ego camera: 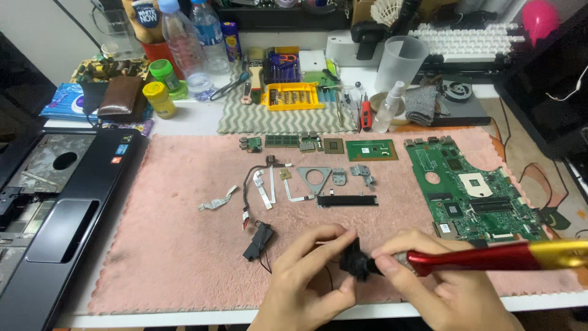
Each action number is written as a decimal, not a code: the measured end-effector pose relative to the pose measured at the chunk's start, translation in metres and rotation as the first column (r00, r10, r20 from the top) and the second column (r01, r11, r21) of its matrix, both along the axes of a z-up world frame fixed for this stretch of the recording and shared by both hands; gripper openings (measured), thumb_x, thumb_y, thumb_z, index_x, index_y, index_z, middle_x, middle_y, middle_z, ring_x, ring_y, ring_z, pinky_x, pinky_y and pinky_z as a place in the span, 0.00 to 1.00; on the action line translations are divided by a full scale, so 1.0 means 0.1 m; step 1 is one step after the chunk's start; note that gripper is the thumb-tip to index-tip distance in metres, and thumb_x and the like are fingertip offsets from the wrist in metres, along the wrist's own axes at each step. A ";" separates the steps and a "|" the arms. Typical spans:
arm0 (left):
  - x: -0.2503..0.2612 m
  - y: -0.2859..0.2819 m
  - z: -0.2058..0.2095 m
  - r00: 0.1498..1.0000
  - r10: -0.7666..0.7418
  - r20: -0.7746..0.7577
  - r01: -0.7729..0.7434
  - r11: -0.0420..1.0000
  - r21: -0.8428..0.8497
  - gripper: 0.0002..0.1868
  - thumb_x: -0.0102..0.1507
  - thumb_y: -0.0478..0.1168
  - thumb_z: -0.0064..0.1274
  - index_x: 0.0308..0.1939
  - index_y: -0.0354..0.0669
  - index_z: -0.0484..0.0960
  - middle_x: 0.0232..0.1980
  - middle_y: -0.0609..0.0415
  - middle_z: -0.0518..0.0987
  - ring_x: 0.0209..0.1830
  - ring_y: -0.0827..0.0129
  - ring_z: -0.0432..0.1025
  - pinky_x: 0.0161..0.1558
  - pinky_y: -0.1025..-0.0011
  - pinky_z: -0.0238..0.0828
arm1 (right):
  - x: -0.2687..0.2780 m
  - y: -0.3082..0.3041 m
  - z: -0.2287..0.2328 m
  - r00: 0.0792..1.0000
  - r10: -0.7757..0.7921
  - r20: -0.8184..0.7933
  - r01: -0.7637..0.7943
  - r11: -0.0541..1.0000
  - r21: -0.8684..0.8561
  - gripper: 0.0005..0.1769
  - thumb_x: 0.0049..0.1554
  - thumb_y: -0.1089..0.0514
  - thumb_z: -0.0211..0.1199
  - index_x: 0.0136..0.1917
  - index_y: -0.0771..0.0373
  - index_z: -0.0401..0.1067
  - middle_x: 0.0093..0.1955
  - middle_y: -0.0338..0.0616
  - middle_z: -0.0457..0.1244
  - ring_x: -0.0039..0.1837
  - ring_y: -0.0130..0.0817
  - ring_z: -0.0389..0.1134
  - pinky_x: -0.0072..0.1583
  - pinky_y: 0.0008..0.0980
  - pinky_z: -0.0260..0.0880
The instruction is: The person uses a red-handled brush to clean dust from several small laptop components laid out on a pink cloth. They brush a white ribbon cable, a black power adapter, and other connectors, then place each item back on the cloth.
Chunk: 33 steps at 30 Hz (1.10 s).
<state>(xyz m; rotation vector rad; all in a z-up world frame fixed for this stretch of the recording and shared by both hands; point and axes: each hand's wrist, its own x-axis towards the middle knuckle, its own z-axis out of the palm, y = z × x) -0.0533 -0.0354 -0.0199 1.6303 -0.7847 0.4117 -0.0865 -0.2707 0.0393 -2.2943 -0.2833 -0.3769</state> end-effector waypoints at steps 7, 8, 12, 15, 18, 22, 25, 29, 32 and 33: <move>0.00 0.03 -0.03 0.999 0.017 -0.038 -0.014 0.998 0.058 0.27 0.68 0.37 0.69 0.71 0.39 0.85 0.69 0.43 0.84 0.68 0.57 0.84 0.73 0.65 0.78 | -0.01 -0.08 -0.03 0.971 0.210 -0.117 -0.211 0.978 0.004 0.12 0.66 0.44 0.68 0.47 0.47 0.88 0.44 0.26 0.82 0.45 0.20 0.82 0.51 0.24 0.79; -0.01 0.02 0.00 0.999 0.017 -0.039 -0.015 0.998 0.058 0.27 0.68 0.37 0.69 0.71 0.39 0.85 0.69 0.43 0.84 0.68 0.57 0.84 0.73 0.65 0.78 | -0.04 -0.05 -0.01 0.970 0.210 -0.118 -0.211 0.977 0.003 0.12 0.66 0.44 0.68 0.47 0.47 0.88 0.44 0.26 0.82 0.45 0.20 0.82 0.51 0.24 0.79; -0.03 0.02 0.12 0.991 0.098 -0.096 -0.105 0.992 -0.071 0.26 0.66 0.42 0.73 0.66 0.39 0.86 0.62 0.43 0.87 0.63 0.60 0.85 0.62 0.69 0.90 | -0.12 0.07 0.01 0.988 -0.142 0.061 0.130 0.977 0.169 0.13 0.61 0.49 0.69 0.50 0.57 0.89 0.46 0.38 0.80 0.39 0.27 0.78 0.46 0.25 0.73; -0.04 0.03 0.13 0.988 0.092 -0.120 -0.108 0.986 -0.130 0.26 0.66 0.43 0.74 0.65 0.38 0.86 0.61 0.42 0.88 0.62 0.59 0.86 0.60 0.69 0.91 | -0.12 0.19 0.07 0.972 -0.195 0.133 0.147 0.941 0.305 0.13 0.62 0.51 0.68 0.53 0.61 0.85 0.43 0.45 0.75 0.35 0.30 0.74 0.44 0.25 0.70; -0.07 0.01 0.06 0.969 0.062 -0.238 -0.121 0.963 -0.242 0.29 0.62 0.41 0.78 0.65 0.37 0.87 0.62 0.42 0.88 0.60 0.62 0.86 0.58 0.69 0.95 | -0.11 0.20 0.11 0.937 -0.156 0.311 0.084 0.969 0.232 0.15 0.62 0.53 0.66 0.56 0.64 0.82 0.42 0.47 0.75 0.42 0.34 0.77 0.53 0.30 0.76; -0.09 -0.04 -0.11 0.937 -0.035 -0.346 -0.154 0.850 -0.503 0.35 0.53 0.29 0.84 0.62 0.33 0.85 0.62 0.39 0.84 0.53 0.62 0.88 0.55 0.66 0.97 | -0.15 0.08 -0.10 0.895 0.043 0.445 -0.067 0.997 0.039 0.22 0.57 0.57 0.76 0.64 0.62 0.81 0.52 0.44 0.79 0.46 0.34 0.77 0.58 0.32 0.84; -0.08 -0.05 -0.12 0.959 0.091 -0.267 -0.217 0.844 -0.491 0.30 0.55 0.28 0.82 0.59 0.30 0.85 0.59 0.38 0.85 0.55 0.62 0.86 0.53 0.70 0.94 | -0.05 0.13 -0.19 0.822 0.273 0.500 -0.191 0.959 -0.209 0.18 0.57 0.55 0.79 0.59 0.63 0.83 0.52 0.45 0.78 0.46 0.36 0.76 0.53 0.32 0.80; -0.05 -0.05 -0.24 0.965 0.188 -0.182 -0.256 0.827 -0.500 0.30 0.55 0.30 0.82 0.59 0.29 0.85 0.58 0.33 0.85 0.61 0.54 0.85 0.60 0.65 0.93 | -0.04 0.12 -0.24 0.828 0.254 0.500 -0.192 0.966 -0.173 0.19 0.59 0.57 0.76 0.62 0.65 0.83 0.54 0.46 0.78 0.47 0.35 0.75 0.55 0.33 0.81; -0.06 -0.05 -0.23 0.962 0.239 -0.133 -0.274 0.839 -0.470 0.30 0.54 0.31 0.82 0.58 0.26 0.86 0.55 0.33 0.86 0.56 0.57 0.86 0.54 0.66 1.00 | -0.06 0.09 -0.27 0.839 0.293 0.459 -0.199 0.949 -0.243 0.20 0.59 0.56 0.77 0.64 0.59 0.83 0.53 0.39 0.76 0.48 0.33 0.75 0.55 0.25 0.80; -0.07 -0.04 -0.24 0.960 0.249 -0.126 -0.279 0.843 -0.459 0.31 0.55 0.32 0.83 0.58 0.27 0.86 0.55 0.33 0.86 0.56 0.58 0.86 0.54 0.67 1.00 | -0.07 0.13 -0.24 0.850 0.256 0.461 -0.190 0.964 -0.185 0.17 0.59 0.55 0.76 0.61 0.61 0.84 0.51 0.40 0.76 0.47 0.34 0.75 0.53 0.26 0.79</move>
